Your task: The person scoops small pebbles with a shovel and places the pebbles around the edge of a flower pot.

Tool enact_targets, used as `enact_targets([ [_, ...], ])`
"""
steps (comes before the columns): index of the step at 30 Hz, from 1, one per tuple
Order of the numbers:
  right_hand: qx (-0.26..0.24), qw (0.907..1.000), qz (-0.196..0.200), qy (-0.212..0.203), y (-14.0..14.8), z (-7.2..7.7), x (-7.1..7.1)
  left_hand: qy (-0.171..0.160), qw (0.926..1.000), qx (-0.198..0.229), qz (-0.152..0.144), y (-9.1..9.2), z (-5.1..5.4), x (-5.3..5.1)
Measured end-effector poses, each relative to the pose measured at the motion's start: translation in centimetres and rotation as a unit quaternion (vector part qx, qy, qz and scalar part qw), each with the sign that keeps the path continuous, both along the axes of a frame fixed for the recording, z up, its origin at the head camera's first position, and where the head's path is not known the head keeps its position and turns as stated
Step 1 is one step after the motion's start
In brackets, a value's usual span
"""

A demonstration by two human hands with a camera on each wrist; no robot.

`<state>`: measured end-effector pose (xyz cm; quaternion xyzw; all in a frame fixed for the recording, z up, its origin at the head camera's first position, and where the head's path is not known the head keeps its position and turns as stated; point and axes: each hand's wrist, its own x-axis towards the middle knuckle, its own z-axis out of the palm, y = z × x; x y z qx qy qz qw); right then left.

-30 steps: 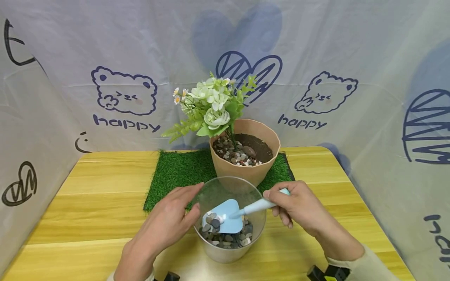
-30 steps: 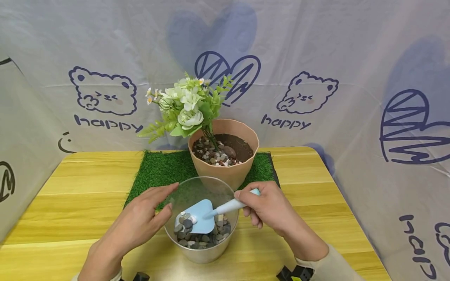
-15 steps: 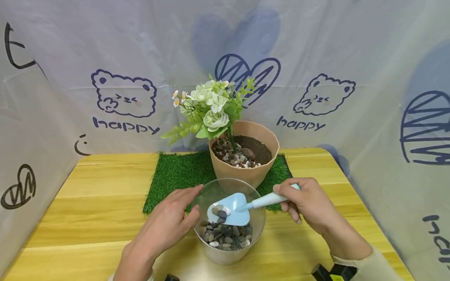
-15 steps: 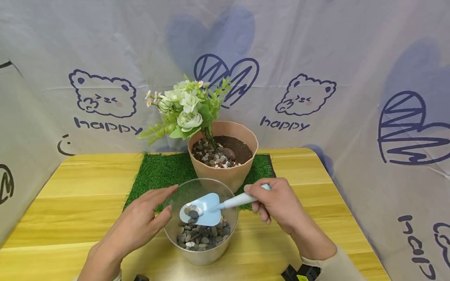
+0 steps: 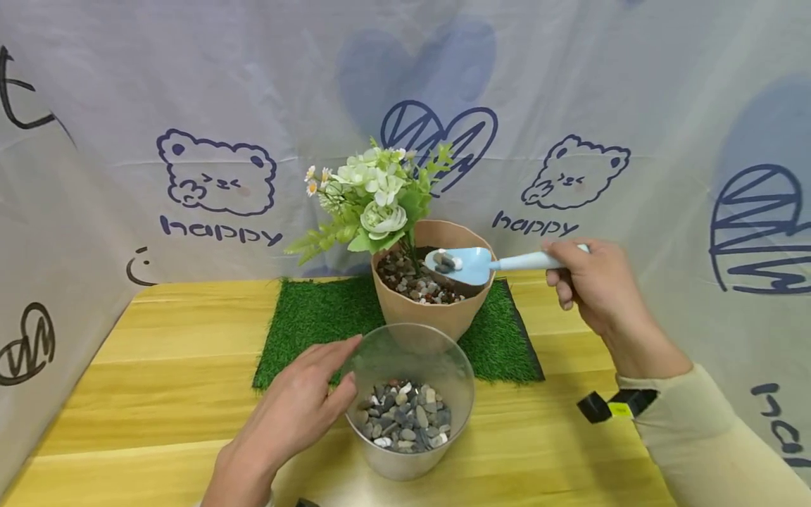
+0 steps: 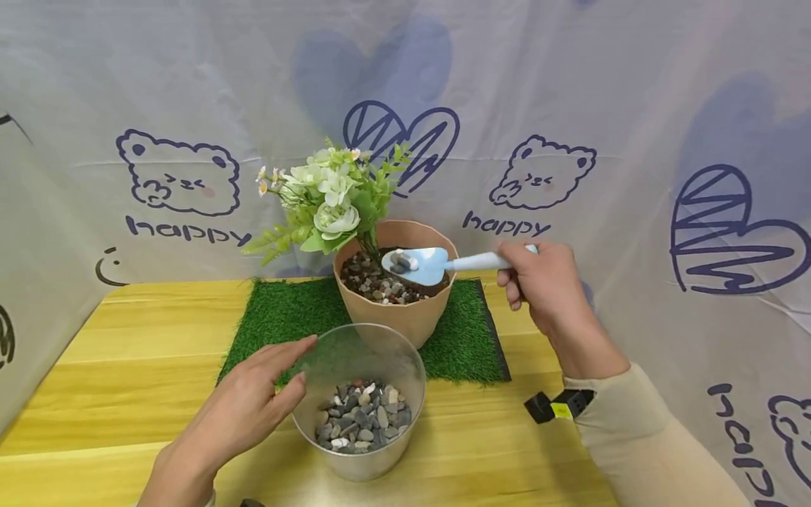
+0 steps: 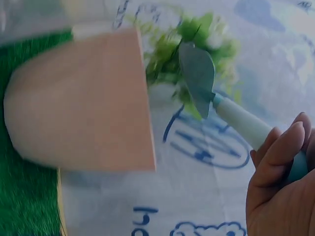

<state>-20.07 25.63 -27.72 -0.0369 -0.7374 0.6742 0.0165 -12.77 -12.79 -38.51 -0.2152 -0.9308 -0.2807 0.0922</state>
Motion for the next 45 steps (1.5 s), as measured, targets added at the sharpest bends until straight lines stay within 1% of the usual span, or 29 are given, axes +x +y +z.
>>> enact_targets([
  [3, 0.048, 0.9984, -0.032, -0.004, -0.1, 0.1, -2.3, -0.001, 1.0, 0.002, 0.001, 0.0, 0.0, 0.0],
  [7, 0.104, 0.9931, -0.053, 0.005, -1.0, -0.5, -4.8, -0.001, 1.0, 0.003, 0.002, 0.0, 0.0, 0.1],
  [9, 0.121, 0.9908, -0.058, 0.014, -1.7, -1.0, -5.8, -0.002, 1.0, 0.004, 0.003, -0.1, -0.1, 0.1],
  [12, 0.158, 0.9844, -0.069, 0.037, -2.6, -1.6, -6.7, -0.005, 1.0, 0.004, 0.002, -0.1, -0.1, 0.0],
  [13, 0.175, 0.9811, -0.072, 0.042, -3.0, -1.8, -6.9, -0.005, 1.0, 0.004, 0.002, -0.1, -0.1, 0.0],
  [15, 0.223, 0.9701, -0.078, 0.055, -3.5, -1.9, -7.1, -0.004, 1.0, 0.004, 0.0, -0.1, -0.1, 0.0],
  [18, 0.283, 0.9531, -0.082, 0.071, -4.2, -2.0, -7.1, -0.003, 1.0, 0.005, 0.0, -0.1, -0.1, 0.0],
  [20, 0.31, 0.9439, -0.083, 0.077, -4.4, -2.0, -7.0, -0.001, 1.0, 0.005, -0.001, -0.1, 0.0, 0.0],
  [23, 0.332, 0.935, -0.088, 0.087, -4.7, -2.0, -6.8, 0.002, 1.0, 0.006, -0.001, 0.0, 0.0, -0.1],
  [28, 0.366, 0.9205, -0.089, 0.104, -5.1, -2.0, -6.4, 0.003, 1.0, 0.004, 0.0, -0.1, 0.0, 0.0],
  [31, 0.377, 0.9152, -0.084, 0.114, -5.1, -2.0, -6.1, 0.001, 1.0, 0.003, 0.0, -0.1, -0.1, 0.0],
  [33, 0.377, 0.9142, -0.086, 0.122, -5.0, -2.0, -5.8, -0.001, 1.0, 0.004, 0.0, -0.2, -0.1, 0.1],
  [35, 0.367, 0.9157, -0.096, 0.132, -4.8, -1.8, -5.3, -0.002, 1.0, 0.005, -0.002, -0.2, -0.1, 0.1],
  [38, 0.359, 0.9137, -0.121, 0.148, -4.2, -1.1, -3.9, 0.0, 1.0, 0.004, -0.005, -0.2, -0.1, 0.1],
  [41, 0.354, 0.9136, -0.14, 0.145, -3.6, -0.4, -1.9, 0.005, 1.0, 0.003, -0.007, -0.2, -0.1, 0.0],
  [42, 0.349, 0.916, -0.14, 0.14, -3.5, -0.3, -1.0, 0.007, 0.9999, 0.002, -0.008, -0.2, -0.1, 0.0],
  [45, 0.326, 0.9279, -0.127, 0.129, -3.4, 0.1, 1.7, 0.01, 0.9999, 0.003, -0.01, -0.2, -0.1, 0.1],
])
